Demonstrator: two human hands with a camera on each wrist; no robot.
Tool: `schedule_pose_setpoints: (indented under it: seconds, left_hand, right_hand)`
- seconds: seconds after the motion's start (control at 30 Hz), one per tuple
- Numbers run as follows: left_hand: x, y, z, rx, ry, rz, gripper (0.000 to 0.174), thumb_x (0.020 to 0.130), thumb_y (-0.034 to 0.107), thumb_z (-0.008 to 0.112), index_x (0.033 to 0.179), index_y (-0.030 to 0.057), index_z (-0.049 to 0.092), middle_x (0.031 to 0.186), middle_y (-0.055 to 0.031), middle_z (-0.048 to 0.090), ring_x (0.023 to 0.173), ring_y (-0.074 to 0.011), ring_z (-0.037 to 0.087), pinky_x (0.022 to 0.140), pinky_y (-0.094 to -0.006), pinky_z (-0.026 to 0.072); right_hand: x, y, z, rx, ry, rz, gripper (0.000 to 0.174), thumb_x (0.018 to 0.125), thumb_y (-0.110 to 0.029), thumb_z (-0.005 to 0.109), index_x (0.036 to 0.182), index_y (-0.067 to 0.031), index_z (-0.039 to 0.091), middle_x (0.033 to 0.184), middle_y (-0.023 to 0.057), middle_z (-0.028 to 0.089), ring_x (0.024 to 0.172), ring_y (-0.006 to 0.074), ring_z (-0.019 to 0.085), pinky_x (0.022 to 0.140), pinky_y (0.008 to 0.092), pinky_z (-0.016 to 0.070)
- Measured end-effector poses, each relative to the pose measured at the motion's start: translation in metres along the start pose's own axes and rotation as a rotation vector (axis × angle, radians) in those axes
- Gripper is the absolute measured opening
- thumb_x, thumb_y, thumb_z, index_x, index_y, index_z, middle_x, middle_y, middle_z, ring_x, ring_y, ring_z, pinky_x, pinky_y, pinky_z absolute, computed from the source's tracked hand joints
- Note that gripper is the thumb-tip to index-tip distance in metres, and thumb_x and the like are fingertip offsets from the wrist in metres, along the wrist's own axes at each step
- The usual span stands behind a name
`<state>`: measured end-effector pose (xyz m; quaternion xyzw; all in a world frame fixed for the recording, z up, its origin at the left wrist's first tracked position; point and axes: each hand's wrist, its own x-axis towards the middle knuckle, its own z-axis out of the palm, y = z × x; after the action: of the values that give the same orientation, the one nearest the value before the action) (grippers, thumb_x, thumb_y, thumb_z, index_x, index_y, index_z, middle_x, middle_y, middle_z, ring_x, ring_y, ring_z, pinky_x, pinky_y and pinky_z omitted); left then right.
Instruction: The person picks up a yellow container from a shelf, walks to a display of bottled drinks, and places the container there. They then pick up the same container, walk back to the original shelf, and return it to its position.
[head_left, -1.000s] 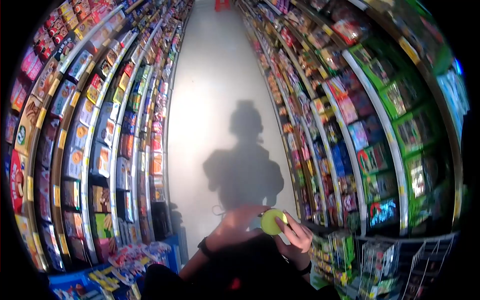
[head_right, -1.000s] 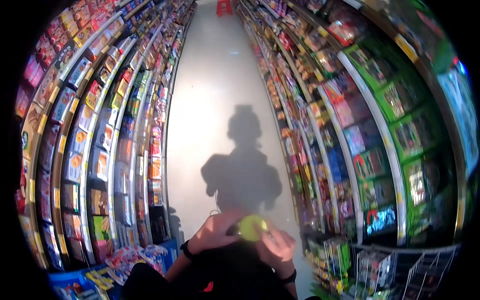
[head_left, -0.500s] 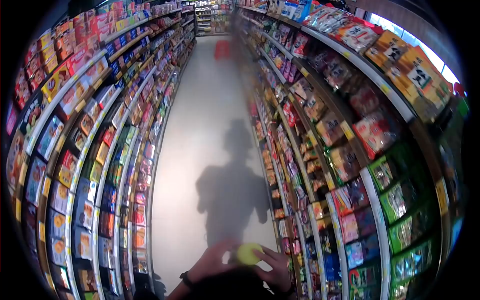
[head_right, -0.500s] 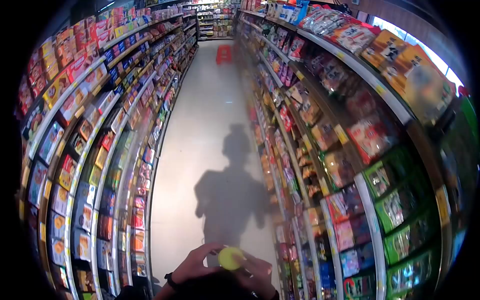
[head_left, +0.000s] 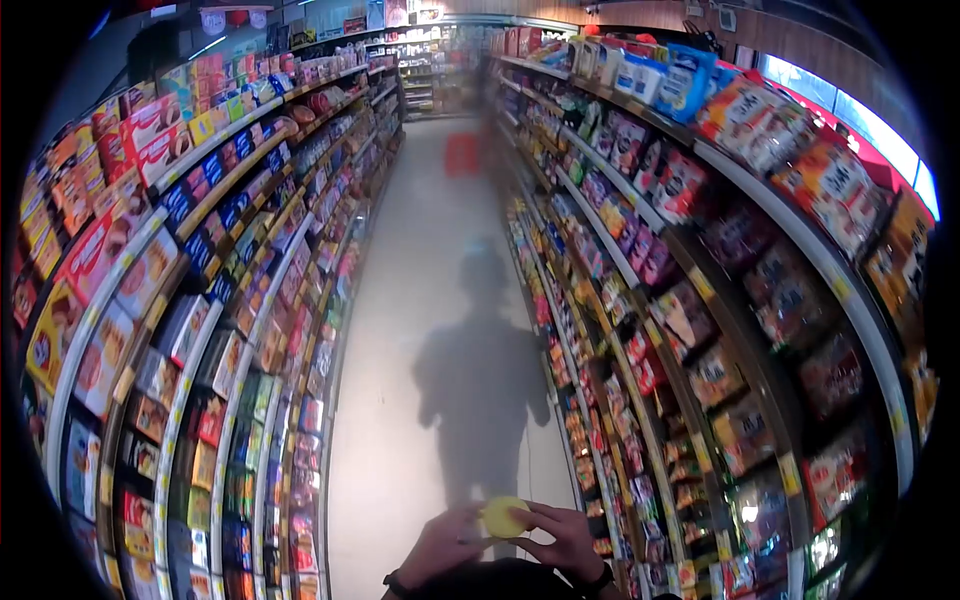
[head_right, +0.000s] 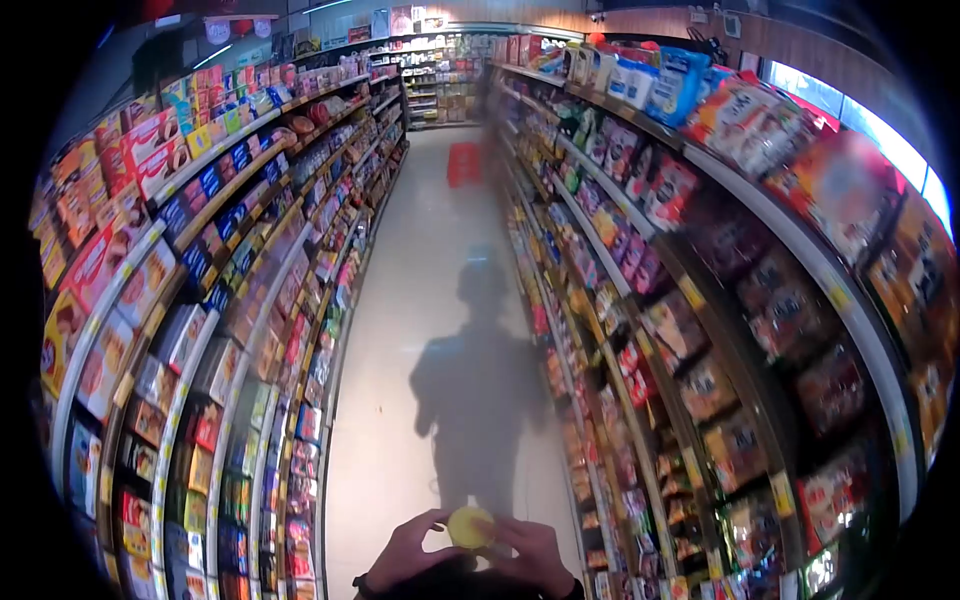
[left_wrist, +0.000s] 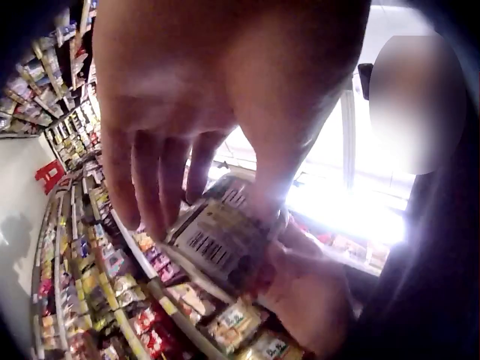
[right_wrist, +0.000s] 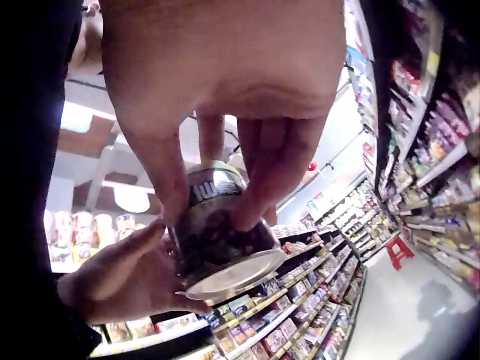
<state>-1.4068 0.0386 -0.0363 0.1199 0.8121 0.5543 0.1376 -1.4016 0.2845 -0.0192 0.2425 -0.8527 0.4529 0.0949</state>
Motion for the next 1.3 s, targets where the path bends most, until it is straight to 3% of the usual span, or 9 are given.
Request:
schedule_pose_setpoints:
  seconds: [0.27, 0.4, 0.43, 0.53, 0.73, 0.87, 1.03, 1.17, 1.3]
  left_hand:
    - [0.221, 0.023, -0.107, -0.027, -0.033, -0.017, 0.062, 0.089, 0.035, 0.083, 0.141, 0.0085, 0.060, 0.126, -0.0116, 0.070, 0.111, -0.0227, 0.070, 0.094, -0.0340, 0.0563]
    - [0.341, -0.007, -0.148, 0.080, -0.037, 0.016, 0.062, 0.091, 0.041, 0.079, 0.141, 0.0097, 0.060, 0.129, -0.0136, 0.069, 0.112, -0.0267, 0.070, 0.096, -0.0368, 0.0561]
    - [0.376, -0.028, -0.157, 0.119, -0.058, 0.013, 0.062, 0.092, 0.042, 0.078, 0.141, 0.0096, 0.060, 0.130, -0.0142, 0.069, 0.112, -0.0282, 0.070, 0.096, -0.0376, 0.0559]
    - [0.475, -0.040, -0.200, 0.110, -0.091, -0.019, 0.063, 0.091, 0.045, 0.078, 0.139, 0.0072, 0.060, 0.127, -0.0164, 0.069, 0.113, -0.0297, 0.070, 0.097, -0.0382, 0.0554]
    - [0.612, -0.020, -0.305, 0.220, 0.081, -0.007, 0.070, 0.088, 0.046, 0.081, 0.140, 0.0057, 0.058, 0.127, -0.0177, 0.069, 0.112, -0.0304, 0.070, 0.095, -0.0379, 0.0559]
    - [0.696, 0.002, -0.358, -0.221, 0.062, -0.116, 0.062, 0.094, 0.037, 0.075, 0.143, 0.0036, 0.056, 0.137, -0.0190, 0.065, 0.119, -0.0337, 0.066, 0.103, -0.0438, 0.0528]
    - [0.829, -0.040, -0.414, -0.092, 0.094, -0.143, 0.057, 0.093, 0.037, 0.075, 0.136, 0.0034, 0.060, 0.119, -0.0204, 0.071, 0.110, -0.0298, 0.069, 0.096, -0.0398, 0.0547]
    - [0.944, -0.063, -0.476, -0.052, 0.031, -0.016, 0.056, 0.093, 0.033, 0.077, 0.138, 0.0038, 0.062, 0.122, -0.0193, 0.072, 0.110, -0.0273, 0.070, 0.093, -0.0382, 0.0559]
    - [1.068, -0.103, -0.523, 0.078, -0.133, 0.026, 0.074, 0.087, 0.050, 0.081, 0.140, 0.0049, 0.058, 0.123, -0.0184, 0.070, 0.106, -0.0329, 0.071, 0.091, -0.0395, 0.0566]
  right_hand:
    - [0.212, 0.080, -0.013, 0.004, 0.120, 0.078, 0.052, 0.073, -0.009, 0.090, 0.123, -0.0066, 0.075, 0.113, 0.0180, 0.077, 0.083, 0.0215, 0.077, 0.074, 0.0302, 0.0610]
    - [0.311, 0.160, -0.002, 0.034, 0.075, 0.142, 0.053, 0.073, -0.010, 0.091, 0.123, -0.0061, 0.075, 0.111, 0.0170, 0.077, 0.080, 0.0210, 0.076, 0.071, 0.0296, 0.0609]
    - [0.335, 0.177, 0.005, 0.106, 0.103, 0.197, 0.039, 0.091, -0.023, 0.074, 0.124, -0.0031, 0.070, 0.114, 0.0196, 0.074, 0.102, 0.0362, 0.072, 0.087, 0.0473, 0.0563]
    - [0.424, 0.243, 0.019, 0.047, 0.138, 0.127, 0.051, 0.074, -0.011, 0.091, 0.123, -0.0059, 0.074, 0.112, 0.0166, 0.077, 0.079, 0.0208, 0.076, 0.070, 0.0293, 0.0608]
    - [0.616, 0.308, 0.023, 0.113, 0.082, 0.018, 0.049, 0.077, -0.015, 0.090, 0.123, -0.0095, 0.075, 0.110, 0.0155, 0.077, 0.076, 0.0202, 0.075, 0.068, 0.0292, 0.0603]
    - [0.727, 0.358, 0.020, -0.096, -0.045, -0.135, 0.042, 0.081, -0.023, 0.087, 0.121, -0.0139, 0.076, 0.106, 0.0087, 0.078, 0.072, 0.0220, 0.073, 0.065, 0.0280, 0.0581]
    - [0.845, 0.449, 0.047, -0.058, -0.044, -0.055, 0.044, 0.080, -0.025, 0.088, 0.121, -0.0144, 0.076, 0.107, 0.0097, 0.078, 0.073, 0.0213, 0.074, 0.066, 0.0292, 0.0588]
    - [0.957, 0.478, 0.045, -0.079, -0.069, 0.037, 0.045, 0.080, -0.027, 0.088, 0.122, -0.0140, 0.076, 0.109, 0.0122, 0.077, 0.075, 0.0213, 0.075, 0.066, 0.0300, 0.0592]
    - [1.047, 0.519, 0.028, -0.277, -0.026, 0.002, 0.046, 0.079, -0.026, 0.087, 0.122, -0.0146, 0.075, 0.112, 0.0122, 0.077, 0.077, 0.0230, 0.075, 0.067, 0.0310, 0.0592]
